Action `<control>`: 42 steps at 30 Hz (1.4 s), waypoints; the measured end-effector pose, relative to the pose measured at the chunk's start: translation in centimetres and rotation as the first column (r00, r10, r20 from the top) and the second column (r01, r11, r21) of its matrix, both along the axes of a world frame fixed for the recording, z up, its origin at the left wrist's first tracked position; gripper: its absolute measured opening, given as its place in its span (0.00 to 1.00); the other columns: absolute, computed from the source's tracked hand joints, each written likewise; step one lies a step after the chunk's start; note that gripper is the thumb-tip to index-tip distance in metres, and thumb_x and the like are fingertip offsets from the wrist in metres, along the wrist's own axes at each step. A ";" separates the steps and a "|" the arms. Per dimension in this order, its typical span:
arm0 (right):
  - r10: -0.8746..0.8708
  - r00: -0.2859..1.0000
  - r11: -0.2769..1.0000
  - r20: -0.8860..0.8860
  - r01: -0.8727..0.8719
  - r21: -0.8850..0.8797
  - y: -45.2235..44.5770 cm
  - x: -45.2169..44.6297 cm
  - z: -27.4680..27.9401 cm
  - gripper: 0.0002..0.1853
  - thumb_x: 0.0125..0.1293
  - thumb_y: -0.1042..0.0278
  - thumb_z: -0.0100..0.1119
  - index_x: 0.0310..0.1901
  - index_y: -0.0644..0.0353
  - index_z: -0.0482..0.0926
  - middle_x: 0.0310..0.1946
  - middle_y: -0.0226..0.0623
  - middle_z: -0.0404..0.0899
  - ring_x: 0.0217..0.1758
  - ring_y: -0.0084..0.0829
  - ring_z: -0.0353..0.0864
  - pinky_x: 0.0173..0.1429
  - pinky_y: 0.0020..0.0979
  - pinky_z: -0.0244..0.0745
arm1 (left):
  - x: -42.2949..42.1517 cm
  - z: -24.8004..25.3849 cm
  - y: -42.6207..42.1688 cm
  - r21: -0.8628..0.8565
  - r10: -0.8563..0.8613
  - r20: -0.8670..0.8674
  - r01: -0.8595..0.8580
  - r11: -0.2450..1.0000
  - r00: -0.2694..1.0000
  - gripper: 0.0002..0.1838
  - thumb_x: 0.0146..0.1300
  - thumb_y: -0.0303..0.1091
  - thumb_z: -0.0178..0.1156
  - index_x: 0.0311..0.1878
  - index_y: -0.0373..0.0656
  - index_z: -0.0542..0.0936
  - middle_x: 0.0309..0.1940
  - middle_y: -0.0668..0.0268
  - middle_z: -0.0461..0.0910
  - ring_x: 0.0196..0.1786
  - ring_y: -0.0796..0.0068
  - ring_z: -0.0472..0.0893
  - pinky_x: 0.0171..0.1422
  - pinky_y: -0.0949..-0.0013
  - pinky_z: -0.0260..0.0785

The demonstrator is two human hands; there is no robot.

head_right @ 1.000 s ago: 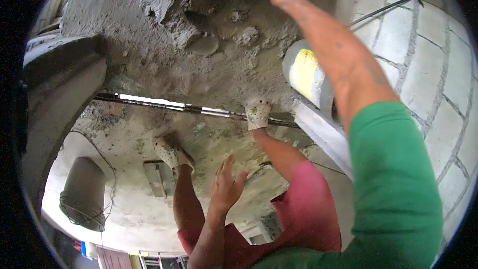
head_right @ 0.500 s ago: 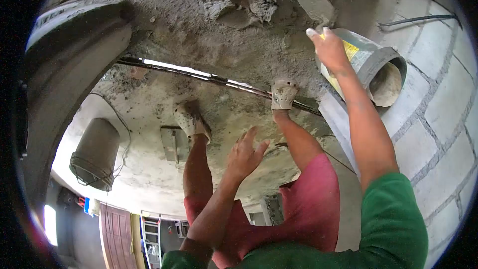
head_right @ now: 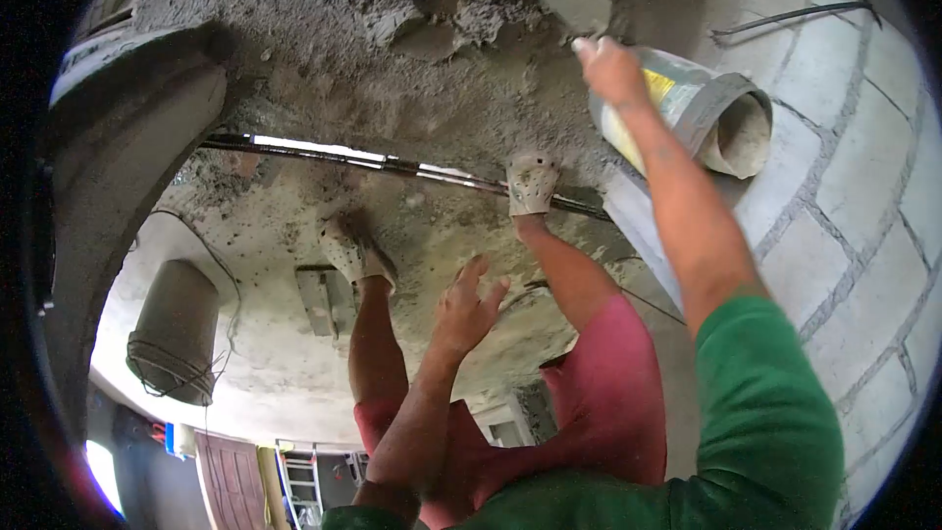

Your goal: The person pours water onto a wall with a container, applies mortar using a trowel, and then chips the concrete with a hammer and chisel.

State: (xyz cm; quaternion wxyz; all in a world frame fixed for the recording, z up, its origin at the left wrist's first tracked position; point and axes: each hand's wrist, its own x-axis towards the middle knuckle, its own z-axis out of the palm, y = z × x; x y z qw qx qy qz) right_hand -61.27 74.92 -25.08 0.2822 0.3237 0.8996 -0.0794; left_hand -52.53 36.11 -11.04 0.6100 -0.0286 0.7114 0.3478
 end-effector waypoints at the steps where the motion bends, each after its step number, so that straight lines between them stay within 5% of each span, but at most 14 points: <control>1: 0.143 0.989 0.988 0.034 -0.140 -0.066 -2.2 0.4 1.0 0.31 0.76 0.40 0.46 0.45 0.67 0.80 0.48 0.61 0.83 0.52 0.62 0.82 0.58 0.56 0.75 | 0.2 -0.1 0.1 0.009 0.007 -0.006 -0.007 1.000 1.000 0.31 0.67 0.45 0.65 0.67 0.35 0.73 0.61 0.45 0.79 0.64 0.47 0.79 0.67 0.54 0.70; 5: 0.046 0.991 0.977 0.123 -0.019 -0.214 -9.1 -0.9 2.8 0.30 0.76 0.39 0.45 0.45 0.63 0.81 0.45 0.57 0.84 0.50 0.58 0.84 0.57 0.56 0.77 | 1.0 -0.5 -0.4 0.029 0.037 -0.008 -0.037 0.999 0.999 0.32 0.67 0.46 0.64 0.68 0.35 0.72 0.62 0.44 0.78 0.64 0.45 0.78 0.66 0.53 0.71; 11: 0.120 0.985 0.989 0.124 -0.108 -0.096 0.1 -1.3 -4.8 0.31 0.75 0.37 0.46 0.48 0.62 0.83 0.48 0.57 0.84 0.54 0.56 0.83 0.56 0.55 0.77 | 0.1 -0.3 -0.2 0.034 0.049 -0.042 -0.048 0.998 0.998 0.32 0.68 0.47 0.64 0.68 0.35 0.72 0.61 0.44 0.78 0.62 0.46 0.79 0.65 0.53 0.72; 15: -0.181 0.966 0.982 -0.187 0.169 -0.081 -1.5 4.2 -5.2 0.30 0.73 0.38 0.50 0.43 0.63 0.82 0.40 0.54 0.86 0.43 0.52 0.86 0.46 0.52 0.78 | -0.2 0.1 -0.3 0.026 0.060 -0.002 -0.060 0.998 0.998 0.31 0.68 0.46 0.63 0.67 0.34 0.72 0.62 0.44 0.78 0.65 0.44 0.76 0.68 0.52 0.69; 16: -0.644 0.765 0.725 -0.030 0.596 -0.347 -4.5 4.3 -1.7 0.29 0.72 0.39 0.53 0.40 0.65 0.80 0.29 0.47 0.83 0.28 0.41 0.84 0.34 0.44 0.77 | -0.4 0.1 -0.1 0.039 0.069 -0.008 -0.069 0.997 0.998 0.31 0.68 0.46 0.63 0.67 0.34 0.72 0.62 0.44 0.78 0.65 0.44 0.76 0.68 0.52 0.69; 20: -0.902 0.403 0.423 -0.158 0.743 -0.519 -7.3 11.9 -5.1 0.24 0.71 0.44 0.58 0.36 0.62 0.77 0.17 0.34 0.73 0.16 0.30 0.74 0.22 0.35 0.69 | -1.2 0.5 -0.2 0.040 0.082 -0.001 -0.082 0.996 0.997 0.31 0.68 0.44 0.64 0.67 0.34 0.73 0.61 0.43 0.78 0.64 0.43 0.77 0.67 0.51 0.69; 22: -0.988 0.154 0.119 0.014 0.817 -0.563 -6.4 11.7 -7.6 0.20 0.71 0.48 0.59 0.33 0.59 0.75 0.16 0.31 0.70 0.14 0.29 0.70 0.19 0.35 0.65 | -2.1 0.8 -0.4 0.033 0.072 -0.025 -0.071 0.997 0.997 0.30 0.68 0.44 0.64 0.66 0.33 0.73 0.60 0.43 0.78 0.64 0.42 0.77 0.67 0.50 0.69; 26: -0.941 0.327 0.295 -0.087 0.667 -0.684 -3.9 1.5 -10.9 0.20 0.72 0.50 0.57 0.30 0.58 0.74 0.18 0.32 0.72 0.16 0.28 0.71 0.19 0.37 0.64 | -2.2 0.7 -0.4 0.071 0.093 -0.107 -0.086 0.994 0.990 0.30 0.67 0.43 0.65 0.65 0.33 0.74 0.59 0.41 0.79 0.62 0.41 0.78 0.65 0.50 0.71; 29: -0.605 0.783 0.742 -0.147 0.487 -0.460 -4.0 -6.0 -7.5 0.30 0.71 0.39 0.53 0.41 0.66 0.81 0.30 0.47 0.83 0.30 0.47 0.83 0.43 0.50 0.76 | -1.6 0.6 0.1 0.075 0.093 -0.093 -0.086 0.993 0.991 0.29 0.66 0.42 0.65 0.65 0.33 0.74 0.58 0.42 0.79 0.61 0.42 0.79 0.65 0.51 0.71; 30: -0.256 0.908 0.965 -0.330 0.218 -0.149 -4.3 -7.3 -7.7 0.29 0.70 0.39 0.54 0.44 0.65 0.82 0.40 0.54 0.85 0.43 0.56 0.84 0.50 0.52 0.76 | -1.3 0.8 0.3 0.066 0.086 -0.062 -0.082 0.994 0.994 0.29 0.67 0.43 0.65 0.65 0.34 0.74 0.58 0.42 0.79 0.61 0.42 0.79 0.65 0.51 0.71; 36: -0.205 0.937 0.977 -0.284 0.213 -0.004 -5.3 -3.6 1.4 0.27 0.71 0.42 0.54 0.46 0.64 0.83 0.45 0.57 0.84 0.51 0.62 0.81 0.56 0.51 0.75 | -1.7 0.6 0.5 0.019 0.072 -0.008 -0.072 0.997 0.997 0.30 0.68 0.44 0.63 0.66 0.35 0.73 0.60 0.46 0.79 0.62 0.43 0.79 0.65 0.52 0.71; 38: -0.206 0.919 0.974 -0.336 0.160 -0.160 -4.8 -2.0 1.8 0.28 0.72 0.41 0.53 0.43 0.66 0.81 0.42 0.59 0.83 0.48 0.63 0.81 0.55 0.51 0.75 | -1.9 0.7 0.6 0.043 0.092 -0.024 -0.091 0.995 0.995 0.30 0.68 0.44 0.63 0.66 0.36 0.73 0.60 0.46 0.79 0.62 0.43 0.79 0.65 0.51 0.71; 40: -0.407 0.875 0.859 -0.262 0.268 -0.437 -3.9 -2.2 0.2 0.27 0.73 0.41 0.52 0.35 0.64 0.77 0.29 0.49 0.82 0.33 0.52 0.82 0.41 0.51 0.75 | -1.2 0.6 0.5 0.059 0.108 -0.025 -0.107 0.993 0.994 0.30 0.68 0.45 0.63 0.66 0.36 0.73 0.59 0.46 0.80 0.62 0.43 0.79 0.65 0.51 0.71; 42: -0.691 0.705 0.487 0.158 0.616 -0.620 -4.6 -4.4 0.0 0.23 0.74 0.40 0.51 0.36 0.54 0.73 0.20 0.22 0.64 0.20 0.15 0.63 0.24 0.29 0.61 | -0.3 0.2 0.2 0.067 0.120 -0.034 -0.117 0.991 0.992 0.29 0.68 0.45 0.64 0.66 0.36 0.73 0.58 0.46 0.80 0.62 0.43 0.79 0.64 0.51 0.71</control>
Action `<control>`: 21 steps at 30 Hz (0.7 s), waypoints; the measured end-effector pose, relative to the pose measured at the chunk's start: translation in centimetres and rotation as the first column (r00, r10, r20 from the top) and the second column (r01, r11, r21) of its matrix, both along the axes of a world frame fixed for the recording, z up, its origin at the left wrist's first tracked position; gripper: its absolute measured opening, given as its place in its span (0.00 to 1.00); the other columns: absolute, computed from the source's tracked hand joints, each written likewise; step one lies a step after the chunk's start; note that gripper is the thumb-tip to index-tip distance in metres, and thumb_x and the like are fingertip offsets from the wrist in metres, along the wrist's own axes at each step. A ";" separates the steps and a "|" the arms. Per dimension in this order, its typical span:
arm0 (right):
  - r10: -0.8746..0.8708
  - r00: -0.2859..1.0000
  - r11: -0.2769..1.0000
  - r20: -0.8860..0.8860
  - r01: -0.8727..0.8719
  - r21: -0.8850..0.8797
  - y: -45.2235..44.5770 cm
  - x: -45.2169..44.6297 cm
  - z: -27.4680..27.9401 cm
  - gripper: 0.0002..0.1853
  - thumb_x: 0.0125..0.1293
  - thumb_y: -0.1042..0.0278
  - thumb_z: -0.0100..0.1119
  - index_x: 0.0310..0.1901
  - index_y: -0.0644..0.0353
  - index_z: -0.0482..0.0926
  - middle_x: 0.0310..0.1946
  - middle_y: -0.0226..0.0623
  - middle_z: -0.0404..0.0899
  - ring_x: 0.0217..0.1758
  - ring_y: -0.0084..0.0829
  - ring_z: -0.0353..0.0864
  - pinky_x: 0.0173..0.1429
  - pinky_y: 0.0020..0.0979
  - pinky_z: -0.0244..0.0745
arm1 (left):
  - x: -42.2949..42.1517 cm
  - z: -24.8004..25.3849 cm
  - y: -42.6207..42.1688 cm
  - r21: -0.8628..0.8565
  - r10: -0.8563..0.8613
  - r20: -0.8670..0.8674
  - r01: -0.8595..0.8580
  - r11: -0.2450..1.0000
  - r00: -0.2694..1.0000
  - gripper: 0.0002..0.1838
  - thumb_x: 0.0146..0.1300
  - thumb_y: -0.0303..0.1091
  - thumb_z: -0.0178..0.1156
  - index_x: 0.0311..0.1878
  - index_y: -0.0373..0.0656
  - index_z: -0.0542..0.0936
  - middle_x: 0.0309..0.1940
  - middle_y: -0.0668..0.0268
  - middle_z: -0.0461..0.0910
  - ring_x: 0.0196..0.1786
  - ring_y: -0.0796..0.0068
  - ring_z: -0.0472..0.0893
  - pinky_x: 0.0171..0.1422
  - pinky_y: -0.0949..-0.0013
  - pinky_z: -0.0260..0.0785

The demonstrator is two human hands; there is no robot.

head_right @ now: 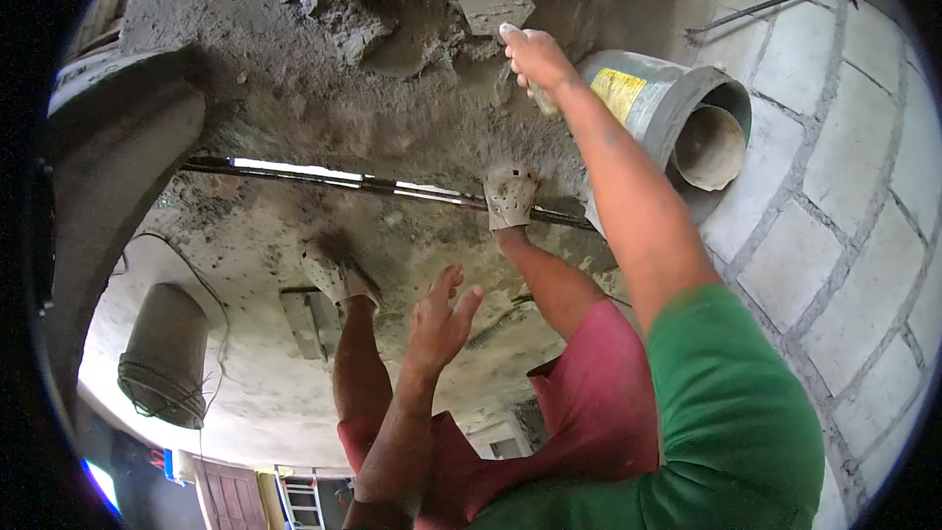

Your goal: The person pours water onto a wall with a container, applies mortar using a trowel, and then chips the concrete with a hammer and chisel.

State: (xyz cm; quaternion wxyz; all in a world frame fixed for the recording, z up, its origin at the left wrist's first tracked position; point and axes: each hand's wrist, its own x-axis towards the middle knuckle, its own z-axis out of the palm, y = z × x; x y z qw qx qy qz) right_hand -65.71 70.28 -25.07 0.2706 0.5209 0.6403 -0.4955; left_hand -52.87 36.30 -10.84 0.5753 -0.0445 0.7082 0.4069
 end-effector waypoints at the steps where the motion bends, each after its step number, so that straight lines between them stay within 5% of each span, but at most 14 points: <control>1: 0.002 0.999 1.000 0.053 -0.001 -0.027 0.4 0.0 -1.5 0.23 0.74 0.39 0.51 0.34 0.53 0.70 0.19 0.22 0.63 0.18 0.19 0.61 0.24 0.30 0.61 | 0.3 0.0 0.0 -0.006 -0.003 0.004 0.003 1.000 1.000 0.29 0.68 0.45 0.64 0.66 0.36 0.73 0.58 0.46 0.80 0.62 0.43 0.79 0.64 0.51 0.71; 4: -0.001 0.992 0.996 0.124 0.011 -0.085 2.1 2.2 -3.7 0.24 0.74 0.37 0.51 0.33 0.51 0.69 0.21 0.22 0.63 0.18 0.17 0.60 0.24 0.28 0.59 | -0.1 0.4 -0.1 -0.038 -0.039 -0.014 0.038 0.999 0.999 0.29 0.67 0.45 0.64 0.66 0.37 0.73 0.58 0.46 0.81 0.61 0.43 0.79 0.63 0.51 0.72; 5: 0.068 0.982 0.997 0.179 -0.074 0.027 3.1 3.4 -4.8 0.27 0.74 0.40 0.50 0.32 0.60 0.75 0.25 0.37 0.76 0.24 0.34 0.75 0.29 0.43 0.71 | -0.1 -0.1 -0.2 -0.029 -0.038 -0.028 0.037 0.999 0.999 0.30 0.67 0.45 0.64 0.66 0.37 0.74 0.57 0.46 0.81 0.61 0.44 0.80 0.63 0.52 0.72; 6: 0.066 0.982 0.997 0.179 -0.073 0.032 3.6 5.5 -5.3 0.27 0.74 0.40 0.50 0.32 0.60 0.75 0.25 0.37 0.76 0.24 0.34 0.75 0.29 0.43 0.71 | 0.1 0.0 -0.6 -0.018 -0.039 -0.035 0.038 0.999 0.999 0.30 0.67 0.45 0.65 0.66 0.37 0.74 0.57 0.46 0.81 0.60 0.44 0.80 0.62 0.52 0.73; 7: 0.335 0.918 0.860 0.214 -0.390 0.328 4.0 7.0 -5.4 0.28 0.75 0.40 0.49 0.37 0.62 0.78 0.32 0.45 0.80 0.33 0.42 0.79 0.39 0.47 0.74 | 0.1 0.1 -0.9 -0.009 -0.035 -0.041 0.034 0.999 0.999 0.30 0.67 0.45 0.65 0.66 0.37 0.74 0.57 0.46 0.81 0.60 0.44 0.80 0.62 0.52 0.73; 8: 0.547 0.772 0.541 0.324 -0.621 0.568 4.3 7.0 -5.0 0.29 0.75 0.40 0.48 0.42 0.65 0.81 0.39 0.53 0.84 0.42 0.51 0.84 0.49 0.50 0.77 | 0.0 -0.1 -0.9 -0.019 -0.007 -0.028 0.006 1.000 1.000 0.30 0.66 0.45 0.65 0.66 0.38 0.73 0.57 0.47 0.81 0.60 0.45 0.80 0.62 0.52 0.73; 9: 0.552 0.768 0.531 0.324 -0.623 0.574 3.2 5.9 -3.2 0.29 0.75 0.40 0.48 0.42 0.65 0.81 0.39 0.53 0.84 0.42 0.51 0.84 0.49 0.50 0.77 | -0.2 -0.1 -1.0 -0.032 0.020 -0.007 -0.020 0.999 1.000 0.30 0.66 0.45 0.65 0.66 0.38 0.73 0.57 0.47 0.82 0.59 0.45 0.81 0.62 0.52 0.73; 11: 0.517 0.835 0.727 0.190 -0.545 0.416 -1.0 4.7 0.9 0.31 0.76 0.40 0.45 0.51 0.66 0.82 0.52 0.60 0.82 0.59 0.59 0.79 0.65 0.50 0.70 | 0.0 0.2 -1.2 -0.028 0.004 0.003 -0.004 1.000 1.000 0.30 0.66 0.45 0.66 0.66 0.37 0.73 0.57 0.48 0.82 0.60 0.45 0.81 0.62 0.52 0.73; 12: 0.540 0.828 0.757 0.150 -0.556 0.345 -3.7 2.9 2.7 0.31 0.76 0.41 0.42 0.50 0.66 0.82 0.50 0.60 0.82 0.56 0.58 0.81 0.63 0.52 0.72 | -0.1 0.0 -1.2 -0.030 -0.015 -0.002 0.015 0.999 1.000 0.30 0.66 0.45 0.66 0.66 0.37 0.73 0.57 0.48 0.82 0.60 0.45 0.81 0.62 0.52 0.73; 15: 0.806 0.589 0.553 0.062 -0.786 0.278 -9.9 -3.1 4.8 0.31 0.77 0.40 0.42 0.48 0.64 0.80 0.46 0.53 0.83 0.51 0.55 0.82 0.62 0.54 0.73 | 0.6 -0.3 -1.4 -0.030 -0.009 -0.002 0.008 1.000 1.000 0.30 0.66 0.45 0.66 0.66 0.37 0.73 0.57 0.48 0.82 0.60 0.46 0.81 0.62 0.53 0.73; 21: 0.726 0.640 0.576 0.253 -0.766 0.284 -3.5 -0.3 -4.6 0.32 0.76 0.36 0.41 0.56 0.59 0.81 0.55 0.51 0.82 0.61 0.52 0.80 0.65 0.54 0.72 | 0.3 -0.8 -1.4 -0.043 0.041 0.018 -0.040 0.998 0.999 0.30 0.67 0.47 0.64 0.67 0.38 0.74 0.58 0.47 0.81 0.60 0.47 0.81 0.62 0.53 0.72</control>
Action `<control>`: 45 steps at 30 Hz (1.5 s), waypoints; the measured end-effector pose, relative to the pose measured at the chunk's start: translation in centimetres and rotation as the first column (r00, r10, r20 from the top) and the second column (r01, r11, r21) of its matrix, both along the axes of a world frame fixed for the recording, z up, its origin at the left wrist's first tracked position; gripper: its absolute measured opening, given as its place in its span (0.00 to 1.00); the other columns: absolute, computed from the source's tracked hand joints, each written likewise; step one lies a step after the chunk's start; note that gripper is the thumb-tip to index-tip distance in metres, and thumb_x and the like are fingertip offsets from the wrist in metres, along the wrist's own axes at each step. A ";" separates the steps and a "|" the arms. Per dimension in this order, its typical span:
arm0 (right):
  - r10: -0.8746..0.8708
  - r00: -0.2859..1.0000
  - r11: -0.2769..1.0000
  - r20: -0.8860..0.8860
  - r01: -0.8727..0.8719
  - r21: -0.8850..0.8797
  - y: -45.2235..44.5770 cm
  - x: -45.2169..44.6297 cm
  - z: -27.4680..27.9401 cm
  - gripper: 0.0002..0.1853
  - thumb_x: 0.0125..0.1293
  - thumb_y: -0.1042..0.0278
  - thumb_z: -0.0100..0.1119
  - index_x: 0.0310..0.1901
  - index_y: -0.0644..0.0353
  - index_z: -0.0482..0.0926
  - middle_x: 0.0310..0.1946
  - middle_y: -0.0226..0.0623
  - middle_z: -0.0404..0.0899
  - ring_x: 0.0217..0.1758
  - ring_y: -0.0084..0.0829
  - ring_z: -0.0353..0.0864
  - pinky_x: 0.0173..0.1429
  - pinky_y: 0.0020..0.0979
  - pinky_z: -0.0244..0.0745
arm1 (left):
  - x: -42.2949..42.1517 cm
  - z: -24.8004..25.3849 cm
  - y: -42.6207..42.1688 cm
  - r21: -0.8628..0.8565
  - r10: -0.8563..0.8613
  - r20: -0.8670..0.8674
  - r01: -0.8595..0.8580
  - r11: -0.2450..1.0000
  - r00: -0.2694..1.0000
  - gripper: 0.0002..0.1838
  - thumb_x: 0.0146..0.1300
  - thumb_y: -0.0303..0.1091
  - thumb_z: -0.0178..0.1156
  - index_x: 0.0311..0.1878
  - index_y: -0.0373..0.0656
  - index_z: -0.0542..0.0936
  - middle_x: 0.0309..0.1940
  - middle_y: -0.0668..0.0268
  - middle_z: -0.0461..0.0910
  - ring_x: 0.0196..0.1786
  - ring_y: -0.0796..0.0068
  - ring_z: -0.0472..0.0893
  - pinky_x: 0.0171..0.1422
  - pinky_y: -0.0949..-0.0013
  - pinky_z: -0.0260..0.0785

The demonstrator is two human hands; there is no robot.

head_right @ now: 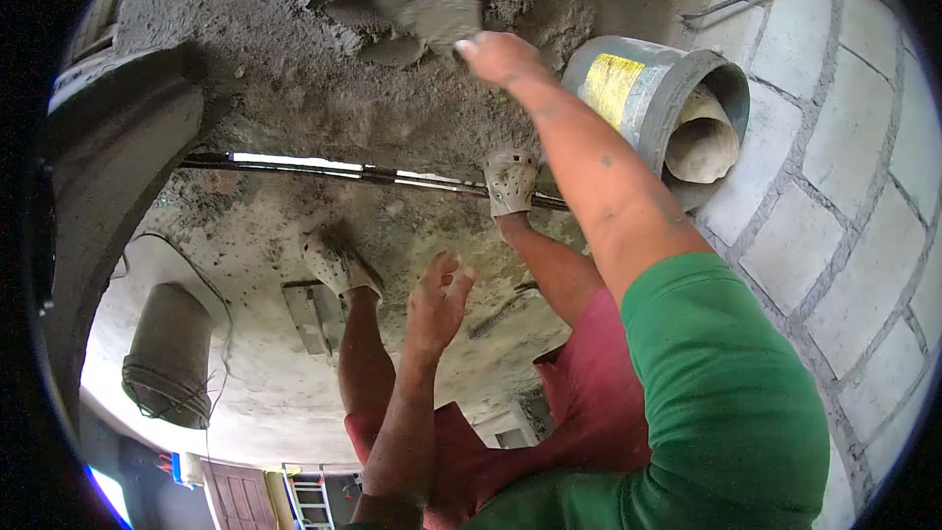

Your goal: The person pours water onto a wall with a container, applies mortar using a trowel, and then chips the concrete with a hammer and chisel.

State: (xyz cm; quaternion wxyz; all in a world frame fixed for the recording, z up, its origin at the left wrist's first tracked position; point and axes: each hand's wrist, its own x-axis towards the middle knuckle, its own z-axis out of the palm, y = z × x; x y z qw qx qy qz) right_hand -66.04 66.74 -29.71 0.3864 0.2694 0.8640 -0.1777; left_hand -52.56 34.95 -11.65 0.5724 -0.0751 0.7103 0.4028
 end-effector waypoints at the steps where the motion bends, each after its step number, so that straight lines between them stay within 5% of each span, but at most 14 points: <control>1: -0.025 1.000 1.000 -0.013 0.025 -0.014 3.3 2.9 -3.5 0.34 0.75 0.36 0.42 0.56 0.61 0.82 0.58 0.54 0.81 0.63 0.56 0.78 0.66 0.54 0.71 | 0.0 0.1 0.0 0.000 0.002 0.000 -0.002 1.000 1.000 0.30 0.67 0.47 0.64 0.67 0.38 0.74 0.58 0.47 0.81 0.60 0.47 0.81 0.62 0.53 0.72; 4: -0.310 0.951 0.946 -0.009 0.309 0.097 6.4 5.9 0.3 0.33 0.74 0.39 0.45 0.50 0.66 0.83 0.52 0.61 0.81 0.61 0.61 0.77 0.65 0.51 0.71 | 0.2 0.3 0.3 -0.008 -0.016 0.030 0.016 1.000 0.999 0.30 0.68 0.47 0.64 0.66 0.38 0.74 0.58 0.47 0.81 0.60 0.47 0.81 0.62 0.53 0.73; 8: -0.643 0.756 0.755 -0.124 0.653 0.061 4.1 11.1 5.1 0.29 0.72 0.43 0.50 0.40 0.67 0.81 0.29 0.54 0.84 0.30 0.47 0.86 0.41 0.46 0.79 | 0.3 0.2 0.7 -0.011 -0.013 0.067 0.013 1.000 0.998 0.29 0.69 0.46 0.63 0.67 0.37 0.74 0.57 0.46 0.82 0.58 0.48 0.82 0.61 0.54 0.74; 11: -0.798 0.551 0.561 -0.246 0.827 0.030 4.7 17.2 0.0 0.27 0.72 0.44 0.51 0.36 0.67 0.79 0.21 0.48 0.79 0.19 0.37 0.82 0.33 0.43 0.76 | -1.1 0.7 0.7 0.016 0.011 0.069 -0.012 1.000 0.998 0.30 0.69 0.45 0.64 0.67 0.36 0.73 0.57 0.45 0.81 0.58 0.49 0.83 0.61 0.55 0.74; 12: -0.863 0.446 0.467 -0.238 0.884 -0.037 5.0 17.2 -1.4 0.29 0.72 0.43 0.50 0.38 0.70 0.80 0.27 0.55 0.82 0.28 0.46 0.86 0.40 0.46 0.78 | -1.7 0.9 0.5 0.020 0.019 0.058 -0.020 1.000 0.998 0.30 0.68 0.45 0.64 0.67 0.36 0.73 0.57 0.45 0.81 0.57 0.49 0.83 0.61 0.55 0.74; 16: -0.667 0.700 0.713 -0.256 0.699 0.052 4.6 8.8 -4.2 0.30 0.72 0.42 0.49 0.43 0.69 0.82 0.41 0.64 0.82 0.49 0.61 0.82 0.55 0.53 0.75 | -2.1 1.3 0.6 0.008 0.028 0.040 -0.029 1.000 0.999 0.30 0.68 0.43 0.64 0.66 0.34 0.73 0.57 0.44 0.81 0.56 0.48 0.83 0.60 0.55 0.74; 17: -0.363 0.878 0.853 -0.312 0.449 0.268 3.7 7.1 -3.6 0.29 0.72 0.41 0.49 0.45 0.66 0.82 0.41 0.63 0.83 0.49 0.63 0.81 0.55 0.55 0.74 | -1.9 1.6 0.6 0.017 0.030 0.044 -0.030 0.999 0.999 0.29 0.68 0.43 0.64 0.66 0.34 0.74 0.56 0.44 0.81 0.56 0.49 0.83 0.60 0.54 0.75; 22: -0.209 0.926 0.943 -0.315 0.277 0.185 2.2 6.7 1.8 0.30 0.72 0.39 0.51 0.49 0.66 0.80 0.40 0.64 0.82 0.49 0.66 0.80 0.56 0.57 0.73 | -1.6 0.8 1.0 0.006 0.015 0.029 -0.015 1.000 0.999 0.29 0.68 0.43 0.65 0.65 0.34 0.74 0.56 0.45 0.82 0.55 0.49 0.84 0.58 0.53 0.75; 28: -0.730 0.613 0.644 -0.304 0.765 -0.005 -0.7 16.1 0.2 0.25 0.73 0.44 0.55 0.38 0.65 0.78 0.38 0.62 0.81 0.42 0.65 0.80 0.46 0.54 0.73 | -2.1 1.1 0.7 0.034 0.080 0.024 -0.080 0.996 0.997 0.29 0.68 0.44 0.65 0.66 0.34 0.74 0.56 0.45 0.82 0.56 0.48 0.84 0.58 0.53 0.75; 30: -0.400 0.791 0.842 -0.464 0.516 0.154 -3.6 14.8 3.8 0.22 0.73 0.46 0.55 0.44 0.62 0.81 0.39 0.60 0.83 0.46 0.67 0.80 0.50 0.56 0.73 | -2.0 0.8 0.4 0.004 0.088 0.058 -0.089 0.996 0.994 0.30 0.68 0.44 0.65 0.66 0.36 0.74 0.56 0.46 0.82 0.57 0.49 0.83 0.59 0.54 0.75; 35: -0.182 0.880 0.981 -0.438 0.129 -0.148 -6.4 1.3 9.9 0.19 0.77 0.52 0.49 0.45 0.62 0.81 0.38 0.59 0.83 0.39 0.62 0.82 0.43 0.53 0.77 | -1.0 1.0 0.0 -0.005 0.069 0.064 -0.069 0.998 0.996 0.30 0.68 0.44 0.65 0.67 0.37 0.73 0.55 0.47 0.83 0.57 0.49 0.83 0.60 0.54 0.75; 37: 0.099 0.798 0.986 -0.594 -0.157 -0.047 -4.1 -5.3 7.9 0.22 0.78 0.50 0.45 0.46 0.62 0.81 0.38 0.58 0.83 0.41 0.59 0.84 0.43 0.53 0.78 | -0.8 0.7 0.0 -0.002 0.073 0.066 -0.073 0.997 0.995 0.30 0.68 0.45 0.65 0.67 0.37 0.73 0.55 0.47 0.83 0.57 0.49 0.83 0.59 0.54 0.75; 40: 0.005 0.994 0.992 -0.108 -0.019 -0.124 -3.6 -13.4 11.5 0.26 0.79 0.47 0.41 0.48 0.63 0.83 0.42 0.59 0.84 0.48 0.57 0.84 0.52 0.55 0.77 | -1.0 0.7 -0.1 -0.001 0.037 0.034 -0.037 0.999 0.999 0.30 0.67 0.44 0.66 0.67 0.37 0.73 0.54 0.47 0.83 0.56 0.49 0.84 0.58 0.54 0.75; 45: 0.069 0.993 0.997 0.093 -0.072 0.033 -1.7 -12.4 6.4 0.30 0.78 0.44 0.43 0.54 0.65 0.83 0.51 0.60 0.83 0.57 0.60 0.81 0.64 0.53 0.73 | -2.5 0.8 -0.5 0.029 0.121 -0.021 -0.121 0.992 0.992 0.29 0.67 0.42 0.67 0.65 0.36 0.74 0.53 0.46 0.83 0.55 0.49 0.84 0.58 0.54 0.76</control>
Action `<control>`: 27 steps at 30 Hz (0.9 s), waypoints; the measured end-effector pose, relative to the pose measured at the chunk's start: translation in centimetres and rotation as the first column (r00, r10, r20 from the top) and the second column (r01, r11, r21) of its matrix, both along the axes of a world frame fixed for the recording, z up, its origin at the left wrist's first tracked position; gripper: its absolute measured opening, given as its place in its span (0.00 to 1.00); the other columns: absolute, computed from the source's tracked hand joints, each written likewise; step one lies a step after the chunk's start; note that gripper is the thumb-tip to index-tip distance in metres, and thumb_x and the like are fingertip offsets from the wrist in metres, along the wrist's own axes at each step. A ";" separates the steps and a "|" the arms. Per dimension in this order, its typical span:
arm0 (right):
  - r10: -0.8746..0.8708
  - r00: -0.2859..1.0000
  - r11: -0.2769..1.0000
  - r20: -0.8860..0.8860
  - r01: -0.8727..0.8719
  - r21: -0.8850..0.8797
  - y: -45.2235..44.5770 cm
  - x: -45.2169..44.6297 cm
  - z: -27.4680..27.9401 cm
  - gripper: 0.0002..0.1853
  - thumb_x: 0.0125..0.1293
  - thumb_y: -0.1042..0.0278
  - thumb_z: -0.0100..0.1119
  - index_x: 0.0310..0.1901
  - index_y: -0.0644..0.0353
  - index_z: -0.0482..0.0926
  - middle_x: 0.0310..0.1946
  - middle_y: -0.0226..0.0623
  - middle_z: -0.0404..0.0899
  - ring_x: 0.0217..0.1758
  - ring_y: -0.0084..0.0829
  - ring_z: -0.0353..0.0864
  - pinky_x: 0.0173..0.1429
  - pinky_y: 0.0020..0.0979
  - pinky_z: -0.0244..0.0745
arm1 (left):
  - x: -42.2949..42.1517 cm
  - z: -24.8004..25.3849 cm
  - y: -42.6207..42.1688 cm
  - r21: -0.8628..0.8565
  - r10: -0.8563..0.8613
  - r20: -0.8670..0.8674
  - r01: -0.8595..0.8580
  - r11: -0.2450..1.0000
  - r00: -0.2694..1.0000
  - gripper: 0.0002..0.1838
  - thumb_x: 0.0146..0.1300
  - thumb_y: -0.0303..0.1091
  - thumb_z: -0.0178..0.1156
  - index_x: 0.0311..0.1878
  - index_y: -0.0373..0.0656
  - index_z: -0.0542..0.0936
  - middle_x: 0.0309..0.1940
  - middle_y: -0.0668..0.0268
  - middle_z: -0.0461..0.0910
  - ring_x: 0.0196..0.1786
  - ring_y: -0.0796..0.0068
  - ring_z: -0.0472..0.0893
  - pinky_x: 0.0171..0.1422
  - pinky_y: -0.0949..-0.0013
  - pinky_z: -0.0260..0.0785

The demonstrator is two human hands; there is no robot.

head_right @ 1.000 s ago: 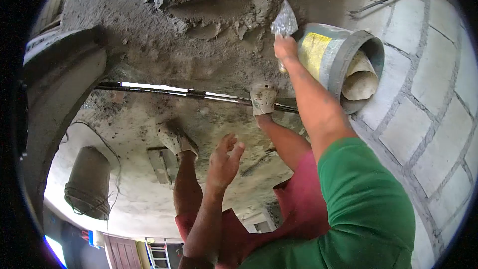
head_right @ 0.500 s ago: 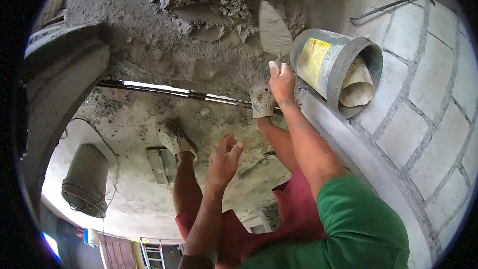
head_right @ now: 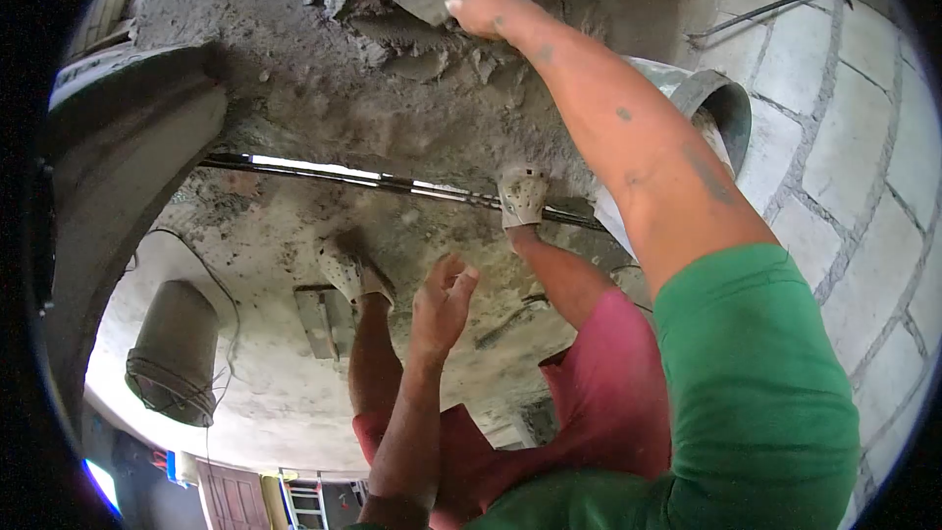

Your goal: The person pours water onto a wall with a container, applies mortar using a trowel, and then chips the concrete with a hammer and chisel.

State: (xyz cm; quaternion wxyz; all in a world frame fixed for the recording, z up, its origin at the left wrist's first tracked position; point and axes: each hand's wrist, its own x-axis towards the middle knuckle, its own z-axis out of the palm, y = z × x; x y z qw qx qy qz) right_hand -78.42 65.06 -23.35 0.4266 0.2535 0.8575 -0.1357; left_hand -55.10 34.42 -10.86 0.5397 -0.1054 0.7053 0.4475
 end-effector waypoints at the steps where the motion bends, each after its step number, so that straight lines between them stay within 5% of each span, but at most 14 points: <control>1: 0.052 0.999 0.998 -0.007 -0.052 0.020 0.6 0.7 -1.0 0.30 0.78 0.43 0.43 0.56 0.64 0.83 0.55 0.58 0.81 0.61 0.59 0.79 0.65 0.53 0.73 | -0.2 -0.2 -0.2 0.001 0.000 -0.011 0.000 1.000 1.000 0.29 0.67 0.42 0.67 0.65 0.36 0.74 0.53 0.46 0.83 0.55 0.49 0.84 0.58 0.54 0.76; 8: 0.078 0.984 0.994 0.159 -0.089 0.061 4.5 9.3 -4.9 0.31 0.78 0.43 0.44 0.58 0.67 0.80 0.57 0.58 0.80 0.62 0.58 0.78 0.64 0.54 0.72 | 0.9 0.4 -1.8 0.009 0.024 -0.033 -0.024 1.000 0.999 0.28 0.68 0.44 0.65 0.64 0.36 0.74 0.53 0.45 0.83 0.55 0.48 0.84 0.60 0.54 0.75; 11: 0.058 0.997 0.991 -0.042 -0.053 0.121 3.2 13.9 -1.3 0.31 0.76 0.42 0.46 0.53 0.68 0.81 0.52 0.62 0.81 0.58 0.61 0.79 0.62 0.55 0.72 | 0.9 0.6 -1.9 0.014 0.052 -0.011 -0.052 0.999 0.999 0.27 0.68 0.43 0.65 0.64 0.36 0.75 0.53 0.45 0.83 0.54 0.47 0.84 0.60 0.54 0.75; 16: -0.329 0.876 0.877 -0.353 0.422 0.230 3.8 24.4 0.3 0.32 0.72 0.39 0.50 0.44 0.69 0.81 0.46 0.66 0.81 0.53 0.67 0.79 0.58 0.56 0.72 | 0.8 1.5 -1.6 0.059 -0.006 0.057 0.002 0.998 0.998 0.30 0.71 0.46 0.63 0.67 0.33 0.73 0.57 0.43 0.81 0.59 0.54 0.83 0.59 0.58 0.76; 19: -0.408 0.859 0.823 -0.311 0.493 0.282 4.1 28.4 -2.8 0.32 0.72 0.39 0.51 0.46 0.69 0.81 0.47 0.66 0.81 0.54 0.67 0.78 0.59 0.56 0.72 | 0.4 1.5 -1.5 0.038 -0.031 0.059 0.029 0.999 0.998 0.30 0.71 0.46 0.63 0.67 0.33 0.73 0.57 0.44 0.82 0.59 0.55 0.83 0.59 0.59 0.76; 24: -0.637 0.719 0.737 -0.277 0.674 0.052 -0.3 24.5 -8.7 0.30 0.71 0.40 0.52 0.47 0.67 0.82 0.50 0.63 0.81 0.56 0.64 0.78 0.62 0.55 0.71 | 0.2 1.6 -1.3 0.008 -0.034 0.080 0.033 0.999 0.996 0.31 0.70 0.46 0.64 0.67 0.34 0.73 0.56 0.46 0.82 0.58 0.53 0.83 0.60 0.57 0.75; 27: -0.506 0.783 0.833 -0.361 0.553 0.032 -0.7 16.7 -10.2 0.28 0.71 0.42 0.52 0.49 0.64 0.82 0.50 0.60 0.82 0.55 0.62 0.79 0.60 0.54 0.73 | 0.8 1.5 -1.0 0.000 -0.036 0.053 0.036 0.999 0.998 0.30 0.68 0.45 0.65 0.67 0.35 0.73 0.55 0.46 0.83 0.57 0.50 0.84 0.60 0.55 0.74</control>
